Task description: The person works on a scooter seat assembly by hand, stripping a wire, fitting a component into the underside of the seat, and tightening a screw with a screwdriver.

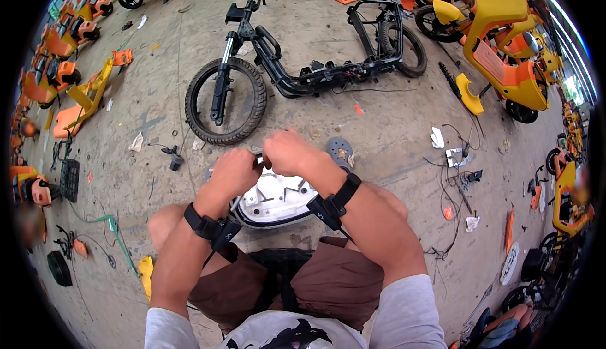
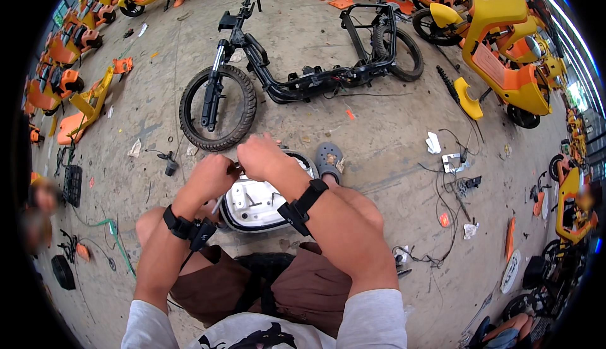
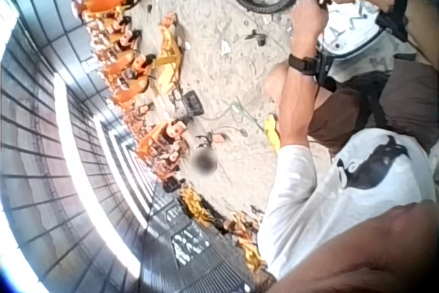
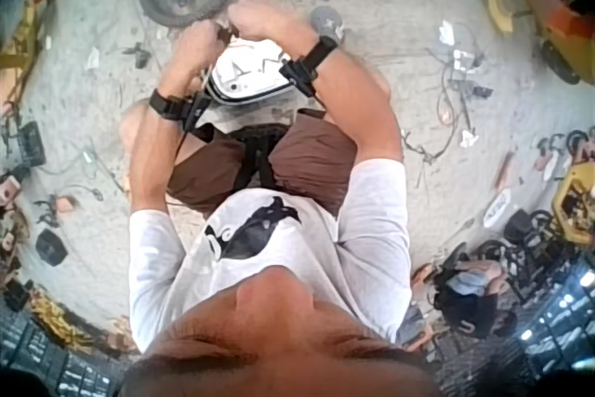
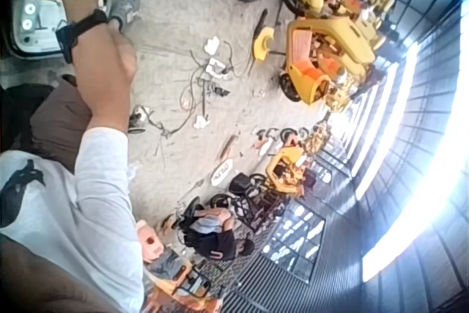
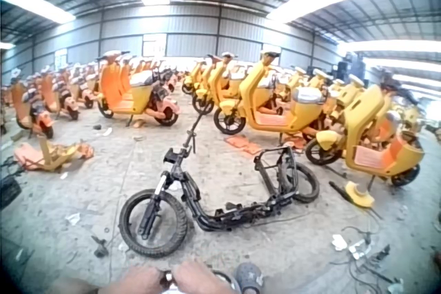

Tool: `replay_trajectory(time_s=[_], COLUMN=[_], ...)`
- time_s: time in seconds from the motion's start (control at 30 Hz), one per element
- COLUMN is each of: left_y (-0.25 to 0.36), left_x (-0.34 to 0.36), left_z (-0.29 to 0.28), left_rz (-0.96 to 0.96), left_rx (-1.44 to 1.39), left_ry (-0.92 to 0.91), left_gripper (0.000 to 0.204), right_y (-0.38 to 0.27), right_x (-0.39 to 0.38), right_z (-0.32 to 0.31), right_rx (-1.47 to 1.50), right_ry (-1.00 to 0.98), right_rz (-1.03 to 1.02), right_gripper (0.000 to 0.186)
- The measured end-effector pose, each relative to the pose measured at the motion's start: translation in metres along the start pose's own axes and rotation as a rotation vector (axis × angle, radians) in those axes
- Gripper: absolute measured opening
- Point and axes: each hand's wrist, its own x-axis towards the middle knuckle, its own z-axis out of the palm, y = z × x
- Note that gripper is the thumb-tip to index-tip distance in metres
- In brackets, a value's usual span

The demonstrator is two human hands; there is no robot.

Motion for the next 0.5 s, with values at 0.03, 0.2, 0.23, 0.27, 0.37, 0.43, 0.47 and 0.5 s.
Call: replay_trajectory(time_s=[0.03,0.2,0.23,0.27,0.37,0.43,0.47,0.5], left_y=[0.001,0.001,0.002,0.003,0.009,0.007,0.003,0.003], left_x=[0.0,0.0,0.0,0.0,0.003,0.004,0.004,0.004], left_z=[0.0,0.006,0.007,0.008,0.007,0.01,0.011,0.009], left_rz=[-0.007,0.011,0.029,0.025,0.013,-0.009,0.004,-0.002], left_rx=[0.015,0.032,0.034,0.023,-0.006,-0.028,0.023,0.02], left_ry=[-0.026,0.018,0.043,0.045,0.049,0.05,0.058,0.079], left_gripper=[0.024,0.027,0.028,0.028,0.032,0.035,0.041,0.043], right_y=[0.003,-0.007,-0.017,-0.032,-0.088,-0.134,-0.154,-0.174], right_x=[-0.002,-0.002,0.0,0.001,-0.03,-0.059,-0.081,-0.094], right_z=[0.003,-0.014,-0.019,-0.024,-0.065,-0.08,-0.093,-0.087], right_rx=[-0.023,0.154,0.208,0.262,0.358,0.412,0.425,0.411], right_ry=[0.131,0.596,0.684,0.768,0.903,1.025,1.008,0.981], right_rz=[-0.045,-0.214,-0.309,-0.403,-0.741,-0.945,-0.963,-1.018], right_gripper=[0.008,0.016,0.014,0.013,0.014,0.022,0.017,0.022])
